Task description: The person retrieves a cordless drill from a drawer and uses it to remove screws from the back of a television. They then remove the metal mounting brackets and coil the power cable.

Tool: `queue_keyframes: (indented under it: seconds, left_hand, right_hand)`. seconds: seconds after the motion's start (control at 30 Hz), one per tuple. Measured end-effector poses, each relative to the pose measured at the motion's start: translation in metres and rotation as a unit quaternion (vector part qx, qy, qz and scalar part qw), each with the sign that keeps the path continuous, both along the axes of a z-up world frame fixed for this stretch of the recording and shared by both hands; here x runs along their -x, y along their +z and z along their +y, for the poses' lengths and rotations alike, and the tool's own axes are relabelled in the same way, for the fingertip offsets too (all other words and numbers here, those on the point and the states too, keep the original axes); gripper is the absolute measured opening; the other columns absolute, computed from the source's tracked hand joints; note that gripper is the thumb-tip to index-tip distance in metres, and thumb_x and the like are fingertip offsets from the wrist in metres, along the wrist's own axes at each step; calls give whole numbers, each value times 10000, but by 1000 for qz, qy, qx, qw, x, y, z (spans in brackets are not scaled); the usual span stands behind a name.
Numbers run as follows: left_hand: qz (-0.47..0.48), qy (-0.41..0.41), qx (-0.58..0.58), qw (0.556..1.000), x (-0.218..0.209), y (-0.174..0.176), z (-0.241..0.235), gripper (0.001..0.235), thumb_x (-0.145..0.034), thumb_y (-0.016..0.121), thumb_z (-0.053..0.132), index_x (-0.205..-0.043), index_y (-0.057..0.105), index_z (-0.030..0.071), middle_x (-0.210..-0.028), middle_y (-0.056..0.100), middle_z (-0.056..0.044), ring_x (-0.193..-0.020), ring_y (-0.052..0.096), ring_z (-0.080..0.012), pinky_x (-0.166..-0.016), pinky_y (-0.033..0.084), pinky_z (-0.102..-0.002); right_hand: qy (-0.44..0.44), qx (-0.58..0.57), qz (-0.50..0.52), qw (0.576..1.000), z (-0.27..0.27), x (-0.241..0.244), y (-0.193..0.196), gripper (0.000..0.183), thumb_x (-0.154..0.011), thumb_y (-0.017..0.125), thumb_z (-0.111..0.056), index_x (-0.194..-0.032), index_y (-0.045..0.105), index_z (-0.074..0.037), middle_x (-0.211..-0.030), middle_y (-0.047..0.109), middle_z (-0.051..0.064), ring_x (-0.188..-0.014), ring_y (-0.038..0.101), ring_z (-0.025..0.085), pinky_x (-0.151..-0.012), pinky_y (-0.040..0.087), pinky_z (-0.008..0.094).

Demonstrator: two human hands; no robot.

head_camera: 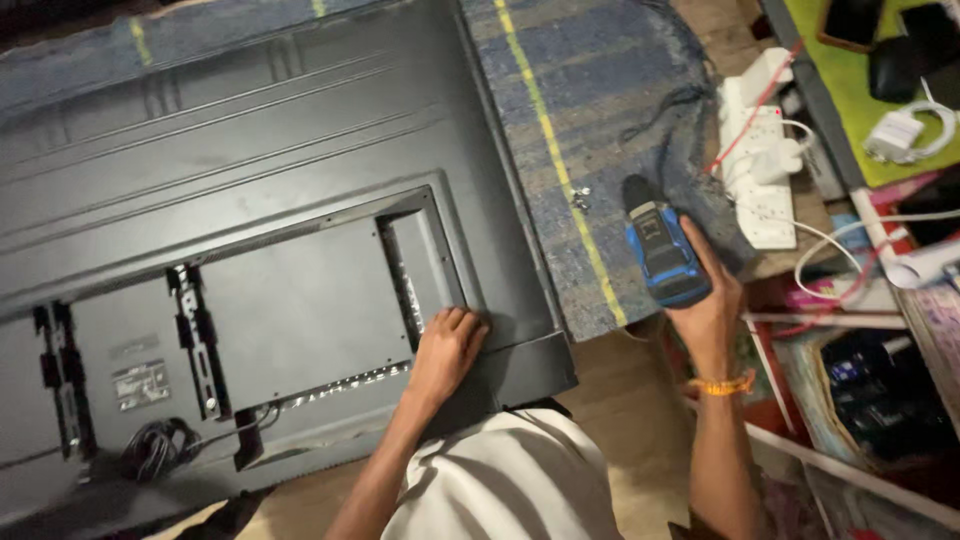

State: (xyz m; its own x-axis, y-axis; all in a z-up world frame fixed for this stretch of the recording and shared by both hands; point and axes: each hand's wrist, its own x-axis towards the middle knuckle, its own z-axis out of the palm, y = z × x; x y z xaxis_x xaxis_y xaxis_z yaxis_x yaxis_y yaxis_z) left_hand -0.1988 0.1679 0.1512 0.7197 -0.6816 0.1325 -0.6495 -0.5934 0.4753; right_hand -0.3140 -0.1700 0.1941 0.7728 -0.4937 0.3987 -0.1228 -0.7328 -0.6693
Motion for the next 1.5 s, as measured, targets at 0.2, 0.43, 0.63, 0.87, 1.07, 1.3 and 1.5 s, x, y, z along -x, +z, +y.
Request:
queue_keyframes:
  seconds: [0.2, 0.43, 0.63, 0.87, 1.07, 1.3, 1.5]
  left_hand:
    - [-66, 47, 31, 996, 23, -2, 30, 277, -910, 688, 152, -1149, 657, 16, -1173, 655, -139, -1107, 587, -325, -913, 462, -442]
    - [-30, 90, -4, 995, 17, -10, 24, 198, -943, 690, 178, -1095, 684, 50, -1105, 669, -113, -1053, 595, -318, -891, 466, -450]
    - [-96, 76, 18, 992, -13, -11, -27, 378, -953, 672, 259, -1251, 635, 28, -1293, 621, -168, -1238, 540, -349, -1030, 418, -477]
    - [-67, 68, 112, 989, -7, -8, -96, 604, -1015, 607, 340, -1493, 446, 8, -1560, 419, -235, -1474, 345, -414, -1194, 266, -528]
    - [55, 16, 223, 973, 23, 5, -127, 664, -1071, 453, 448, -1558, 378, 3, -1655, 299, -255, -1543, 278, -429, -1235, 250, -523]
    - [132, 60, 339, 930, 13, -8, -197, 785, -1073, 282, 626, -1612, 315, 57, -1712, 256, -180, -1602, 226, -364, -1294, 181, -469]
    - [349, 97, 466, 807, 49, -30, -308, 907, -977, 215, 718, -1656, 151, 120, -1740, 104, -85, -1596, 56, -283, -1258, 91, -439]
  right_hand:
    - [-20, 225, 141, 964, -33, -36, -59, 1031, -662, 832, -12, -1598, 475, -257, -1438, 623, 103, -1165, 645, 378, -950, 523, 479]
    - [-20, 231, 300, 925, -44, -51, -126, 1042, -711, 831, -45, -1604, 425, -394, -1476, 501, 128, -1208, 566, 396, -981, 469, 505]
    - [-27, 203, 211, 956, -12, -46, -103, 853, -710, 799, -145, -1497, 478, -215, -1521, 444, 181, -1362, 452, 441, -1016, 383, 613]
    - [108, 75, 41, 990, 82, -35, -36, 716, -952, 657, -430, -1527, 449, -57, -1583, 425, 215, -1457, 384, 427, -1146, 334, 553]
    - [193, -74, -26, 978, 88, -11, -26, 729, -1069, 462, -501, -1578, 347, 8, -1640, 347, 262, -1552, 298, 432, -1256, 249, 499]
    - [298, -283, -78, 908, 77, -6, -74, 837, -1092, 223, -615, -1648, 92, -4, -1729, 149, 210, -1611, 143, 354, -1288, 113, 436]
    - [267, -426, -31, 864, -43, -58, -86, 868, -1033, 167, -649, -1646, 79, -41, -1744, 46, 116, -1599, 18, 247, -1264, -9, 378]
